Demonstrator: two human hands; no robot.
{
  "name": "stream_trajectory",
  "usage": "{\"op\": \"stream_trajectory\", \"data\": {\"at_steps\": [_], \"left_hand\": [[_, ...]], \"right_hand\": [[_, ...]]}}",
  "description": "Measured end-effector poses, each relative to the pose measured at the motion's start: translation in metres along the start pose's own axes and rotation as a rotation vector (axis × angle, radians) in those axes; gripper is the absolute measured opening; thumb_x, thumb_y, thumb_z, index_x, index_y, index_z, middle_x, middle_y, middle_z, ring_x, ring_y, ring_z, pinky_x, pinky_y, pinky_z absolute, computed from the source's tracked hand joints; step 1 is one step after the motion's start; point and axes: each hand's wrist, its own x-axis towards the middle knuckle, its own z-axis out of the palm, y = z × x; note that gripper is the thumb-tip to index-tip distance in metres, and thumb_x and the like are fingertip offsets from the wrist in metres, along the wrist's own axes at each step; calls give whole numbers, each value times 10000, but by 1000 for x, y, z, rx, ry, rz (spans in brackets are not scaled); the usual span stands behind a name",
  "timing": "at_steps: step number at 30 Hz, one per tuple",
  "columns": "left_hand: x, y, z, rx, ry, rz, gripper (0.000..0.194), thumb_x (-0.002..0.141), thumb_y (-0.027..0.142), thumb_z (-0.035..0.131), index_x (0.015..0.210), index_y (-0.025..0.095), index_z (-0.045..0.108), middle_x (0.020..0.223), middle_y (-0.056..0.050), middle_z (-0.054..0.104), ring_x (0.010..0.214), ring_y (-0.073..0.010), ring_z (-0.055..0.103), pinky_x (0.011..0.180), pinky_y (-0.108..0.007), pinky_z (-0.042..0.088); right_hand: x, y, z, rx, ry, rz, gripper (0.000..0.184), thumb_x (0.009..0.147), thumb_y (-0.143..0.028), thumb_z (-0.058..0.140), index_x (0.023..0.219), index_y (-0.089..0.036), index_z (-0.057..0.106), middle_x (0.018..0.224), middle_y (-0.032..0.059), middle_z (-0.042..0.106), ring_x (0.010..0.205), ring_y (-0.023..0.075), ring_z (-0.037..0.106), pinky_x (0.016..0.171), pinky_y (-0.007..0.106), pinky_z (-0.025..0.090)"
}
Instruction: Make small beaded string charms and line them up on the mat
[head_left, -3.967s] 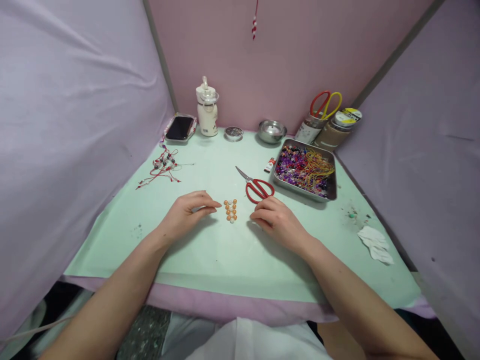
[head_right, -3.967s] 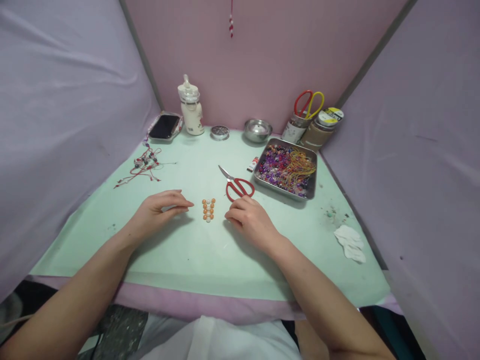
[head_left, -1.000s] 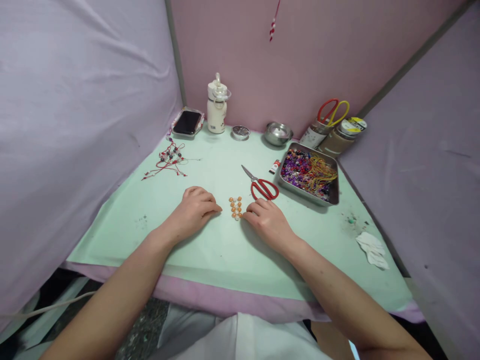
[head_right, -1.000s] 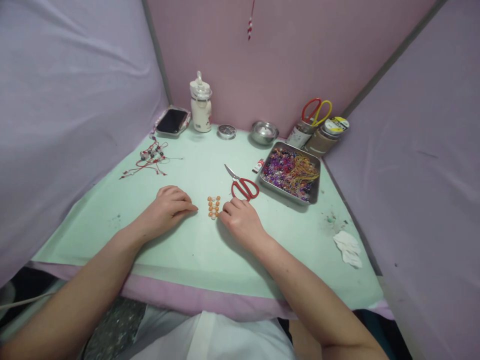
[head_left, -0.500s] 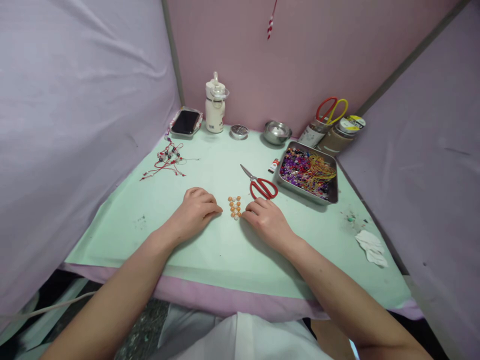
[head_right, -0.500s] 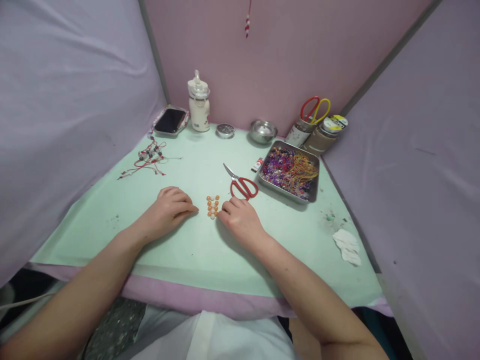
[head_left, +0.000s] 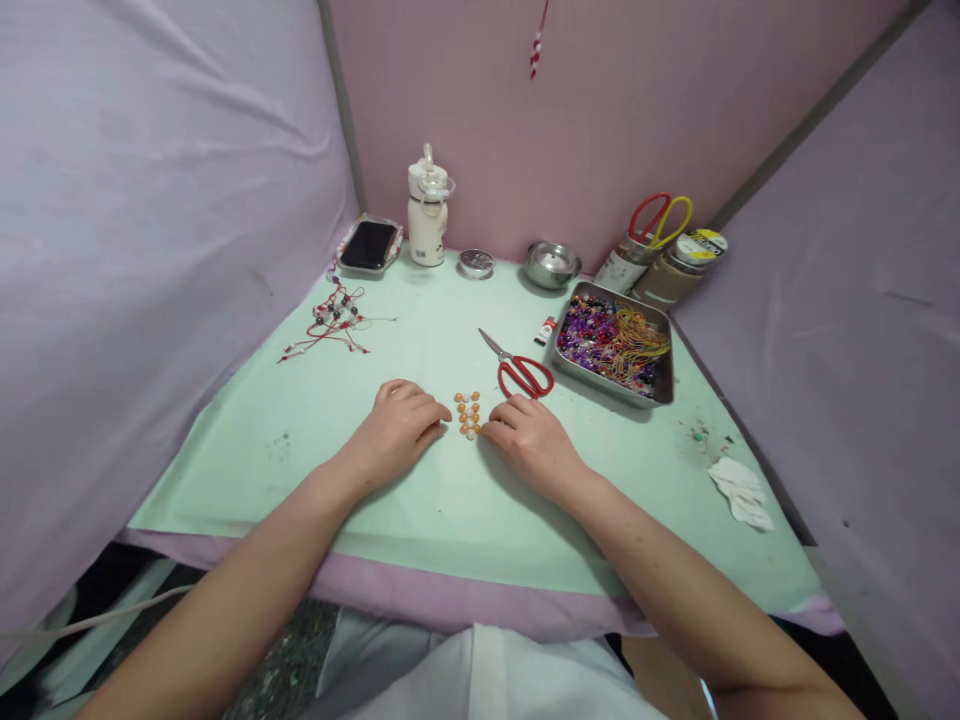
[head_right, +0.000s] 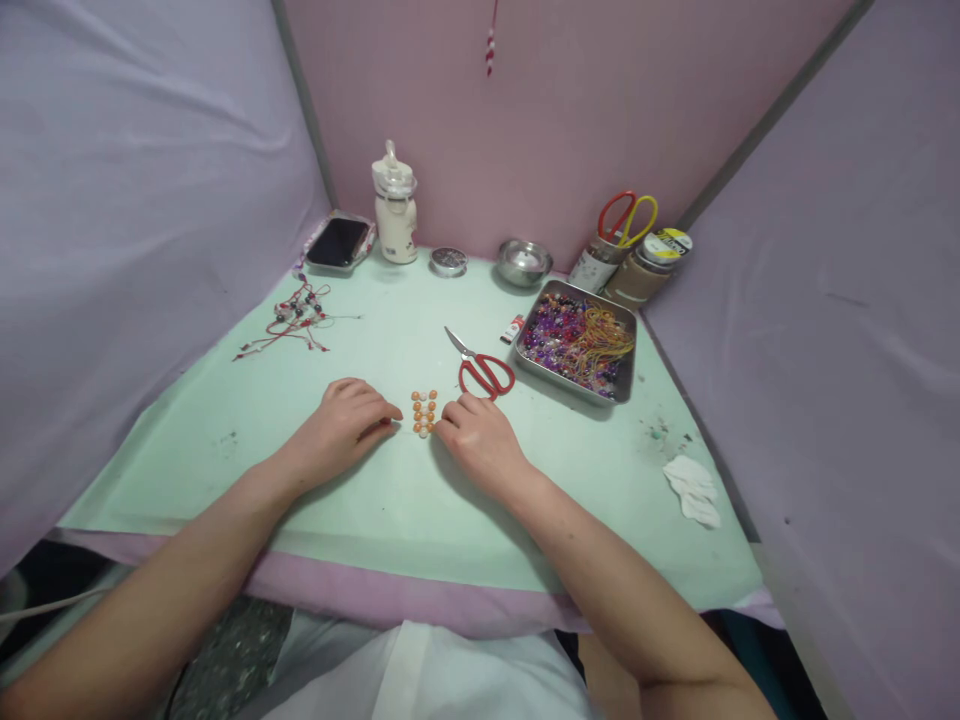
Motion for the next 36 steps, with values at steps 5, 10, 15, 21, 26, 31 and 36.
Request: {"op": "stream_trajectory", "data": {"at_steps": [5,10,15,21,26,31,36], "left_hand": [[3,7,2,-13,-24,-49,103,879,223,520,879,205,621,840,-17,668,898,-187,544,927,-391,290],[7,15,3,-40,-60,-124,104,858,201,530,903,209,623,830,-18,675,888,-202,548,898,-394,312],[10,20,6,-75,-75,-206,173,840,188,549,987,205,638,844,-31,685,896,-222,560,854,-378,358],[12,21,11,-148,-94,-278,119,839,206,545,859,195,663,832,-40,689,830,-214,572,767,-334,409],[11,22,11,-179,-80,-267,140,850,221,518,787,193,640,802,-32,668,795,-203,580,729,-330,418],[10,23,12,-214,-61,-269,131,847,222,510,769,196,612,783,-19,641,754,-181,571,682,-303,412],[12,24,11,-234,-90,-329,126,838,224,511,755,193,600,777,-16,640,747,-185,571,679,-305,407]], "right_hand": [[0,-1,-1,5,-18,-2,142,893,-114,536,861,-159,667,823,60,615,799,176,455,672,302,324],[0,-1,-2,10,-21,0,147,902,-124,527,865,-159,665,814,59,612,790,175,449,677,304,323],[1,-2,-1,9,-11,-1,150,907,-131,522,870,-159,665,803,57,612,782,175,446,673,305,317],[1,-2,0,-2,-8,-3,164,905,-115,511,863,-151,665,791,61,608,766,176,437,661,311,307],[0,-3,-1,10,-18,9,177,904,-104,502,869,-157,667,794,63,607,764,179,437,663,313,310],[-1,-2,0,35,-17,21,187,899,-93,497,874,-155,672,794,69,610,764,181,439,671,315,323],[-2,-3,2,67,-3,36,172,901,-111,508,874,-153,673,800,66,613,775,175,457,687,306,340]]}}
